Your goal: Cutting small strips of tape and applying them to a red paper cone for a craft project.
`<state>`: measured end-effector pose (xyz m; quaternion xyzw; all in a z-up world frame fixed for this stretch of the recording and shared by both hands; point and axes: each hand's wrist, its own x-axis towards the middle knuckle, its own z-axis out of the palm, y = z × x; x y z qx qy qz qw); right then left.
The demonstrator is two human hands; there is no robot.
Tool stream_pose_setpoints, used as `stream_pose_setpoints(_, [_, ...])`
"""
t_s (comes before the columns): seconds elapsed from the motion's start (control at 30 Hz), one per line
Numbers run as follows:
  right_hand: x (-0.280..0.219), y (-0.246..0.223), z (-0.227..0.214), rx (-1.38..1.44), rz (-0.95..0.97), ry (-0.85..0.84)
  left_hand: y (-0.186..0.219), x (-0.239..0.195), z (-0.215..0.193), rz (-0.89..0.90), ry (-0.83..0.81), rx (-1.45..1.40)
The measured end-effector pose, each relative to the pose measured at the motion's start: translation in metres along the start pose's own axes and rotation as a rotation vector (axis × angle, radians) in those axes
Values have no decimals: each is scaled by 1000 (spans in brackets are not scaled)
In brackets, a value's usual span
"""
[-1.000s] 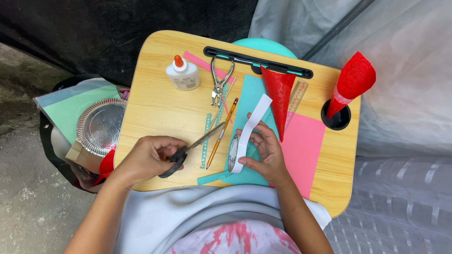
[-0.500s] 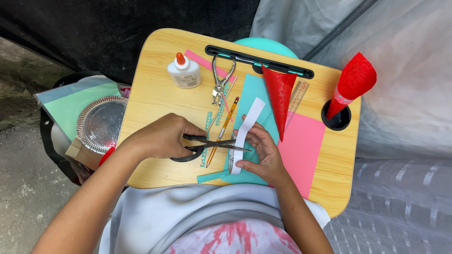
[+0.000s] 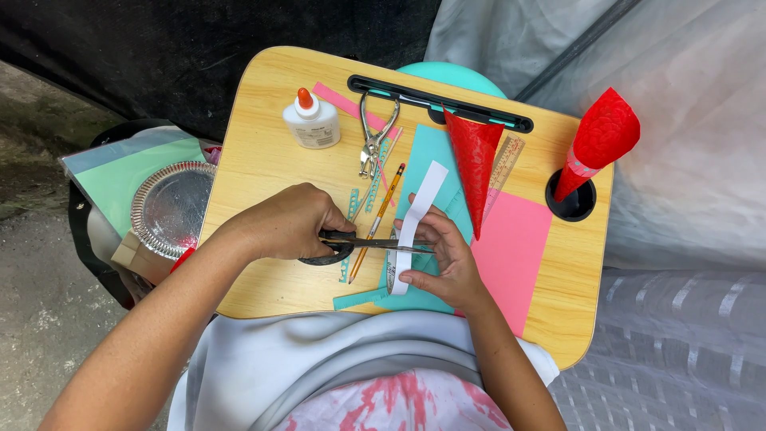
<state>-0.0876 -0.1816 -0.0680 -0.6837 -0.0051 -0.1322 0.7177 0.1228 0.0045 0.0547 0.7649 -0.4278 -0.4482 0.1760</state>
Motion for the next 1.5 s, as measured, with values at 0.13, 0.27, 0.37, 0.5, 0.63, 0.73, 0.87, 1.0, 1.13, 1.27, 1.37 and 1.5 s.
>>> stream_pose_setpoints(0.13, [1, -1, 1, 4, -15, -12, 0, -2, 1, -11, 10, -18])
stream_pose_setpoints(0.27, [2, -3, 2, 0, -10, -13, -5, -6, 7, -22, -4, 35])
stream_pose_setpoints(0.37, [0, -6, 1, 3, 11, -4, -9, -15, 6, -80, 16, 57])
stream_pose_setpoints(0.5, [-1, 3, -8, 87, 24, 58, -26, -32, 14, -219, 208, -13])
stream_pose_setpoints(0.63, [1, 6, -5, 231, -16, 109, -56, -13, 73, -260, 548, -349])
stream_pose_setpoints(0.73, [6, -4, 3, 463, -49, 166, -63, 22, 129, -92, 846, -898])
stream_pose_setpoints(0.87, [8, -5, 15, 575, -69, 173, -38, 31, 156, -73, 834, -1034])
stream_pose_setpoints(1.0, [7, -4, 21, 474, -5, 314, -30, 22, 157, -49, 866, -744])
stream_pose_setpoints(1.13, [4, -4, 15, 481, 30, 479, -30, 21, 160, 53, 957, -376])
stream_pose_setpoints(1.27, [6, -9, 7, 464, 89, 596, -39, 41, 171, 149, 1062, 159])
stream_pose_setpoints(1.37, [5, -8, 1, 452, 130, 664, -36, 43, 169, 150, 1046, 192])
stream_pose_setpoints(1.5, [3, 5, -13, 452, 141, 711, -43, 45, 167, 93, 1010, 199])
